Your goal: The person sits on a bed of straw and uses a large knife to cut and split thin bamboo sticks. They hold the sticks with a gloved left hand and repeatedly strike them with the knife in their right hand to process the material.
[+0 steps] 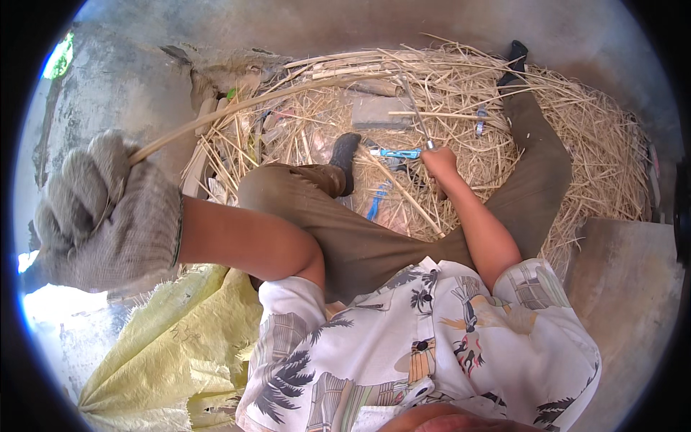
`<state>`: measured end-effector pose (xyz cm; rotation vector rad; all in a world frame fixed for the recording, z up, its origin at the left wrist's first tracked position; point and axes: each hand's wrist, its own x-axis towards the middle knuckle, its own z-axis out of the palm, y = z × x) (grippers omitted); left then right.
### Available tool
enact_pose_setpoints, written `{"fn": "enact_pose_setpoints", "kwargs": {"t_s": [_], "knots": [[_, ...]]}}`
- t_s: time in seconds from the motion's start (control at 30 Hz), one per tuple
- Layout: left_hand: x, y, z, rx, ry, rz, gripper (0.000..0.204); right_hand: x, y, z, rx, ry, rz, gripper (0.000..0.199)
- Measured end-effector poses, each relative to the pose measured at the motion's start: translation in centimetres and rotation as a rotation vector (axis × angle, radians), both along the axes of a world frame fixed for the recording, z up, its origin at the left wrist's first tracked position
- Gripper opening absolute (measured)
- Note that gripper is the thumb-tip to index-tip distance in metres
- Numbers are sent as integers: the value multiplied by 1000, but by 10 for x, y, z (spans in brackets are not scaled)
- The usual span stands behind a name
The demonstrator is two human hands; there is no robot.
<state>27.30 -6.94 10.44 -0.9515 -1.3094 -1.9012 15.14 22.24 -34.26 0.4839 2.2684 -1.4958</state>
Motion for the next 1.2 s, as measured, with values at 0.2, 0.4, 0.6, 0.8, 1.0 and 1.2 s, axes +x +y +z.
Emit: {"fn": "enact_pose_setpoints", "kwargs": {"t_s": [0.2,0.4,0.6,0.8,1.0,1.2], "knots": [[-81,29,-32,101,-138,83,74,-2,-9,20,-217,-45,-87,19],[-155,48,-89,153,-327,243,80,18,-24,45,-274,68,-14,28],[-160,44,-88,160,-330,318,79,35,-35,37,-342,320,42,32],[-158,44,-90,231,-371,384,79,42,-33,66,-270,-86,169,29],[-155,41,-90,248,-379,427,77,37,-22,85,-209,364,88,27],[-159,46,-87,285,-353,374,76,47,-32,50,-110,183,171,26]]}}
